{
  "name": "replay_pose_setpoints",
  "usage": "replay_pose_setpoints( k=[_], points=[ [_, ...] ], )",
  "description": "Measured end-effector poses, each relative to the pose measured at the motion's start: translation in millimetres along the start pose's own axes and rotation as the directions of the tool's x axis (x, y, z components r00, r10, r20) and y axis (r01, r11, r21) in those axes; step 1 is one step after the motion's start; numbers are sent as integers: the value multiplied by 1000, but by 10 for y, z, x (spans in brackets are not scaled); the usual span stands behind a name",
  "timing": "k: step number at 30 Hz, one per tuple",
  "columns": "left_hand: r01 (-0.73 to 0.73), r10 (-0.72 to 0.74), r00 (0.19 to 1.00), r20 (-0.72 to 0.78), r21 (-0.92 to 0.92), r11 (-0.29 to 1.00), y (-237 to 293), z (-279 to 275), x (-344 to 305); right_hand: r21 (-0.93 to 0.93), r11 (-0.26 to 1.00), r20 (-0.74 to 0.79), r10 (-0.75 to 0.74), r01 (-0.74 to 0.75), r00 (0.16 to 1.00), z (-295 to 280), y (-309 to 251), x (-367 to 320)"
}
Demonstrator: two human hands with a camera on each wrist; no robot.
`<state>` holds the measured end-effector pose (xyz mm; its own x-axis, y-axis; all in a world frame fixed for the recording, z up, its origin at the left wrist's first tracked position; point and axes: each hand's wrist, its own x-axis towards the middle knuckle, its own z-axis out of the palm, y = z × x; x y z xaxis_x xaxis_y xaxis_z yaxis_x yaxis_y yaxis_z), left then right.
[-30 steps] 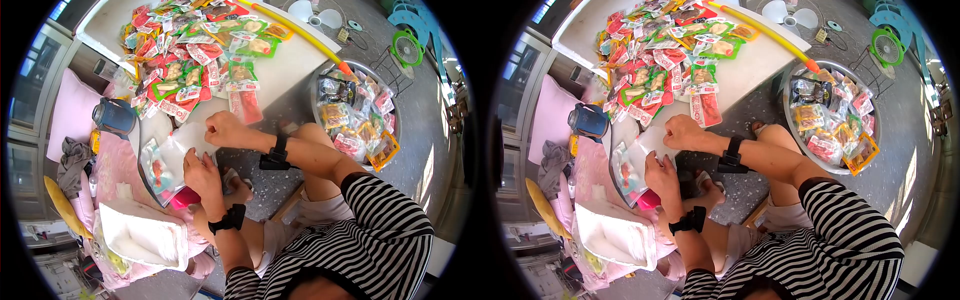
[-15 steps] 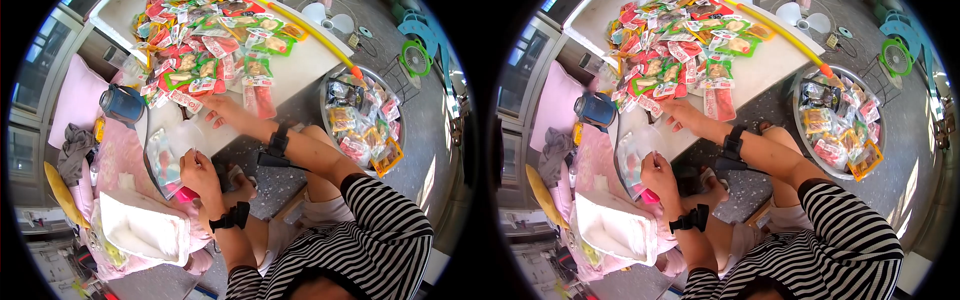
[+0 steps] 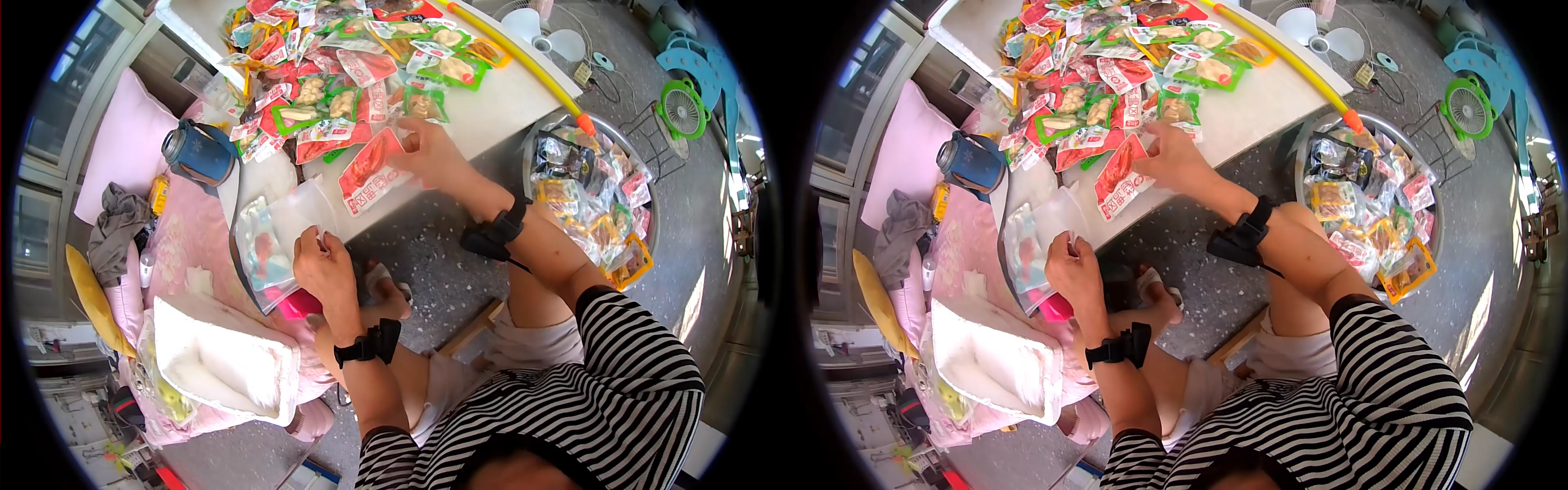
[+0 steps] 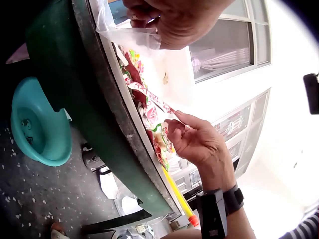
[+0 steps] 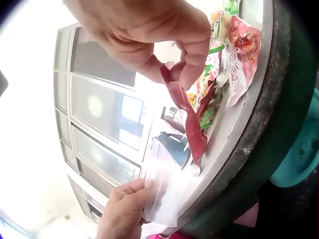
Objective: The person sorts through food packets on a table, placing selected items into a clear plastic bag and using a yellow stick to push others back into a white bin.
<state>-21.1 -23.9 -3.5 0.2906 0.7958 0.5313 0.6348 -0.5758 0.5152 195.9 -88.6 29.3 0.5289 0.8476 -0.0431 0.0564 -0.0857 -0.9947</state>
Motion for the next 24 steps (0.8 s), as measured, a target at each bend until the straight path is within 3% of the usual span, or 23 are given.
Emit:
replay_pose_setpoints(
  k=[1, 4, 7, 10, 19, 24],
  points=[
    [18, -18, 1000, 9, -1, 1000, 20, 10, -6, 26, 998, 113, 45, -49, 993, -49, -9, -15],
    [12, -12, 1000, 8, 0, 1000, 50, 61, -12, -129, 992, 143, 13, 5, 990, -134, 24, -29],
    [-18, 18, 1000, 1, 9, 1000, 46, 128, -13, -44, 999, 100, -22, 26, 995, -264, -67, -59],
    [-54, 55, 998, -7, 8, 998, 60, 175, -25, 210, 976, 99, -75, 53, 992, -396, -150, -104],
    [-125, 124, 991, 39, 25, 992, 142, 220, -20, 177, 980, 302, 35, -92, 953, -293, -114, -211],
    [-214, 213, 976, 38, 24, 977, 257, 225, -70, 237, 971, 235, -38, -19, 971, -30, 107, -172]
  ],
)
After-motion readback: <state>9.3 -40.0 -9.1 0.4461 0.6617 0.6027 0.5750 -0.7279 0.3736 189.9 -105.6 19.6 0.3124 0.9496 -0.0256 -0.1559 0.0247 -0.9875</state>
